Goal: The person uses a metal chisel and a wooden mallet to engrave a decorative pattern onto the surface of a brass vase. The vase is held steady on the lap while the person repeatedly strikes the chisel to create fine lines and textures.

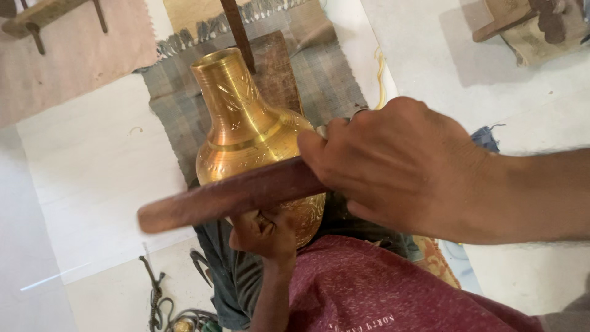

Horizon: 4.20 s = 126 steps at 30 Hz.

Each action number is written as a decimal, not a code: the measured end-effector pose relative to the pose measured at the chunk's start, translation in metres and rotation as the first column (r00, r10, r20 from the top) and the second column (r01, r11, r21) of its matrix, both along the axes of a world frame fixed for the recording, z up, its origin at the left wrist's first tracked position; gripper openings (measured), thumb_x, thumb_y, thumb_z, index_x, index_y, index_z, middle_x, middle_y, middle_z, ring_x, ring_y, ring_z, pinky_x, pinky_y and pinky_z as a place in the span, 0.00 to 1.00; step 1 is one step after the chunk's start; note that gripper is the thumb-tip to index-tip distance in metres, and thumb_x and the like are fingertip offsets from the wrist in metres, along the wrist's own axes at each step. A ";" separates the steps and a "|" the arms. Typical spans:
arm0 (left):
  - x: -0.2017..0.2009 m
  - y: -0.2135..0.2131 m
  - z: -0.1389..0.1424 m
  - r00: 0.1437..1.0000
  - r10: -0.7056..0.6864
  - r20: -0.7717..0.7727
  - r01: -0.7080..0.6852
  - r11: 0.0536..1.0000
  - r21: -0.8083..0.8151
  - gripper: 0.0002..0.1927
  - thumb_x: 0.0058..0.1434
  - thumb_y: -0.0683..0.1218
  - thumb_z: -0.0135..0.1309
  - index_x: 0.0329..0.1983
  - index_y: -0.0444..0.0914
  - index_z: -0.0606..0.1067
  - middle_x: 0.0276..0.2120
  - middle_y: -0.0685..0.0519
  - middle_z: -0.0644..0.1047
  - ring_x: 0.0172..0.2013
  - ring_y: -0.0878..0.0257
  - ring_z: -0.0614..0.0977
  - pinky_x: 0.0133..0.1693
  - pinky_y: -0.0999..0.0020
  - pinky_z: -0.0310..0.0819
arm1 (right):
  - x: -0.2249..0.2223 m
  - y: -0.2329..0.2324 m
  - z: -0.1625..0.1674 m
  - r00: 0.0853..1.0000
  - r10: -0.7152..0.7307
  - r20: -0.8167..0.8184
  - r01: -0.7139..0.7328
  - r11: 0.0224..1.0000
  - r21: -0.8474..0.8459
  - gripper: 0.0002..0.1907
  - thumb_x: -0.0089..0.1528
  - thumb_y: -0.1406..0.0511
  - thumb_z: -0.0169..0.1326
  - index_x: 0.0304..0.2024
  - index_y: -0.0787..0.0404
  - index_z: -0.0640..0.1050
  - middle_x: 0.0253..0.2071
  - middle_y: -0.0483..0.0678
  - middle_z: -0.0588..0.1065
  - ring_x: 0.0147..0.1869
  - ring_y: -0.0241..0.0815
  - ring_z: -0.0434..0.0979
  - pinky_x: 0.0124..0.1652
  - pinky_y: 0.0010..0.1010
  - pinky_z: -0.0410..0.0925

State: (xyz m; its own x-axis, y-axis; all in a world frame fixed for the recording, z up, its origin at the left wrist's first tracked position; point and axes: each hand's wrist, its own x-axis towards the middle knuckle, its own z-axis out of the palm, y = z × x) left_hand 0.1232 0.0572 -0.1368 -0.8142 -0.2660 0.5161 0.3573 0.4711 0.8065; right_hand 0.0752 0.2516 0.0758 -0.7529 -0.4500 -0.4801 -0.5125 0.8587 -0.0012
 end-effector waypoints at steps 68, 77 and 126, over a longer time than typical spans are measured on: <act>0.007 0.010 -0.021 0.987 -0.155 -0.044 0.161 0.959 0.235 0.29 0.69 0.56 0.64 0.59 0.29 0.71 0.49 0.44 0.80 0.46 0.57 0.86 0.53 0.65 0.84 | 0.009 -0.018 -0.022 0.999 0.023 -0.032 -0.029 0.977 -0.209 0.13 0.66 0.60 0.47 0.43 0.64 0.70 0.27 0.47 0.73 0.21 0.38 0.74 0.18 0.33 0.68; 0.006 0.006 -0.031 0.987 -0.160 -0.003 0.145 0.891 0.429 0.30 0.70 0.59 0.58 0.60 0.30 0.70 0.51 0.41 0.79 0.49 0.54 0.84 0.55 0.60 0.82 | 0.009 -0.017 -0.022 0.998 0.061 -0.028 -0.065 0.989 -0.132 0.16 0.59 0.60 0.58 0.41 0.64 0.69 0.25 0.49 0.73 0.22 0.42 0.77 0.18 0.34 0.71; 0.018 -0.003 -0.077 0.873 -0.417 -0.253 0.378 0.250 0.891 0.37 0.67 0.69 0.52 0.64 0.36 0.66 0.58 0.43 0.73 0.61 0.50 0.76 0.66 0.50 0.71 | 0.004 -0.035 -0.002 0.999 0.042 -0.014 -0.044 0.972 -0.230 0.13 0.64 0.61 0.55 0.43 0.64 0.71 0.25 0.51 0.74 0.22 0.43 0.78 0.19 0.35 0.71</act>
State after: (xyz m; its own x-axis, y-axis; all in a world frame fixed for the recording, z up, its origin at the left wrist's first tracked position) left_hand 0.1407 0.0540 -0.2135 -0.9705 -0.1777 0.1631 0.2412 -0.7358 0.6328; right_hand 0.0796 0.2168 0.0735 -0.7347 -0.5794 -0.3529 -0.5496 0.8133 -0.1912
